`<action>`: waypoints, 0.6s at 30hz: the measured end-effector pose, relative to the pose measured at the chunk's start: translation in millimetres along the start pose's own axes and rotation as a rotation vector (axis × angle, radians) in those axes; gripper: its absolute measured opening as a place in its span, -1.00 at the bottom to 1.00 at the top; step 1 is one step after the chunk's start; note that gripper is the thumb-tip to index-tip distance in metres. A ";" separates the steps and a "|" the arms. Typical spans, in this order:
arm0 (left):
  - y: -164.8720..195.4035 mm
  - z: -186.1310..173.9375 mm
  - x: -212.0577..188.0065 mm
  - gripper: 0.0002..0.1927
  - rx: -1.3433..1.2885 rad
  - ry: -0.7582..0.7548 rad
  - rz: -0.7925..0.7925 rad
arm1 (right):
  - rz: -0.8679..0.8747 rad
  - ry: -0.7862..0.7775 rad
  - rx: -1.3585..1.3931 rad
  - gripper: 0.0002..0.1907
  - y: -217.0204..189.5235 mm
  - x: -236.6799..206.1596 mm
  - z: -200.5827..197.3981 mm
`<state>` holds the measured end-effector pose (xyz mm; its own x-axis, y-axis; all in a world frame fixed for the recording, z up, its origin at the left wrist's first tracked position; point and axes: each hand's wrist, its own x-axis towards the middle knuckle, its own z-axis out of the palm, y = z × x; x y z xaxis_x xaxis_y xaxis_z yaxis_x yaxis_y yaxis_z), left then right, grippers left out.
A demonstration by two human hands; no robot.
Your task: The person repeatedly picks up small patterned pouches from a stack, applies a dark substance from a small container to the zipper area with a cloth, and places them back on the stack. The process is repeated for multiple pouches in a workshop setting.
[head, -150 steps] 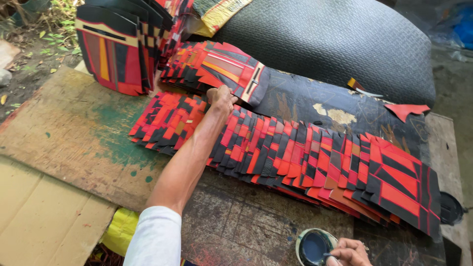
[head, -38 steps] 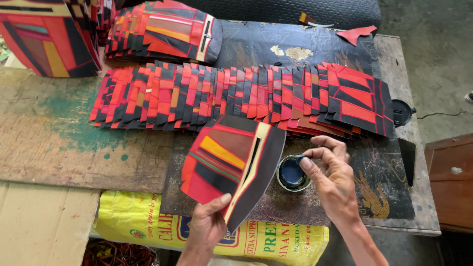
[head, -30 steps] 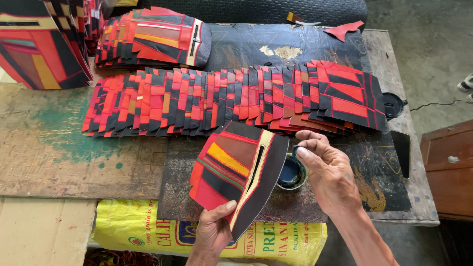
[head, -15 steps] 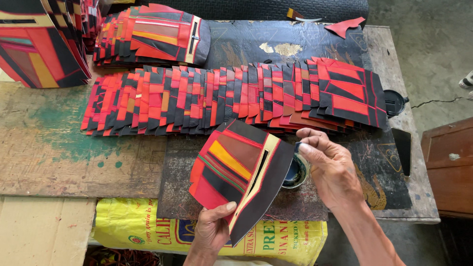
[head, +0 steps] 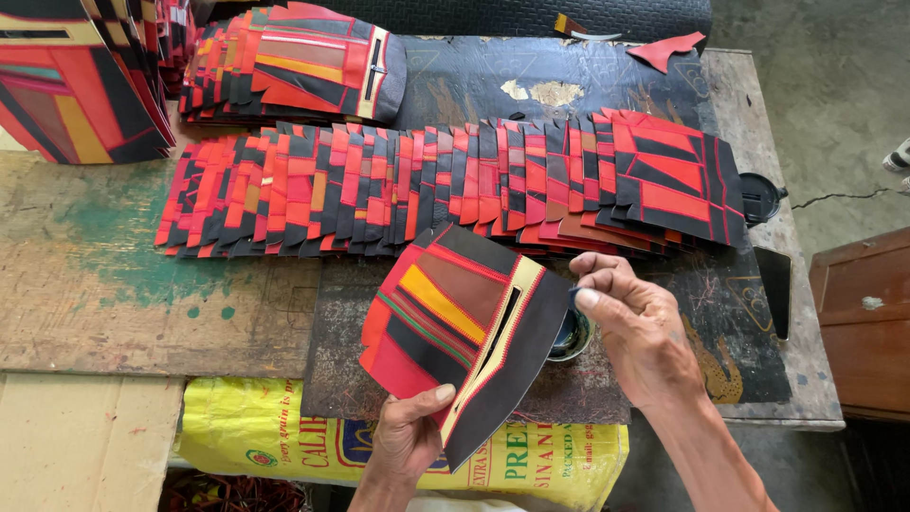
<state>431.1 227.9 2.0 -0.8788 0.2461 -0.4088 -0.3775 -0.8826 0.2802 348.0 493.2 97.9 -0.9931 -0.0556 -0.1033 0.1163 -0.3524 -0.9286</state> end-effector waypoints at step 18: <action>-0.3 -1.2 0.0 -0.41 0.003 -0.006 0.016 | 0.007 0.025 0.088 -0.90 1.2 -2.5 1.1</action>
<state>431.6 227.6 0.9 -0.8866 0.2341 -0.3990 -0.3641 -0.8852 0.2895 350.7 491.9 97.5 -0.9922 -0.0354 -0.1193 0.1228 -0.4325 -0.8932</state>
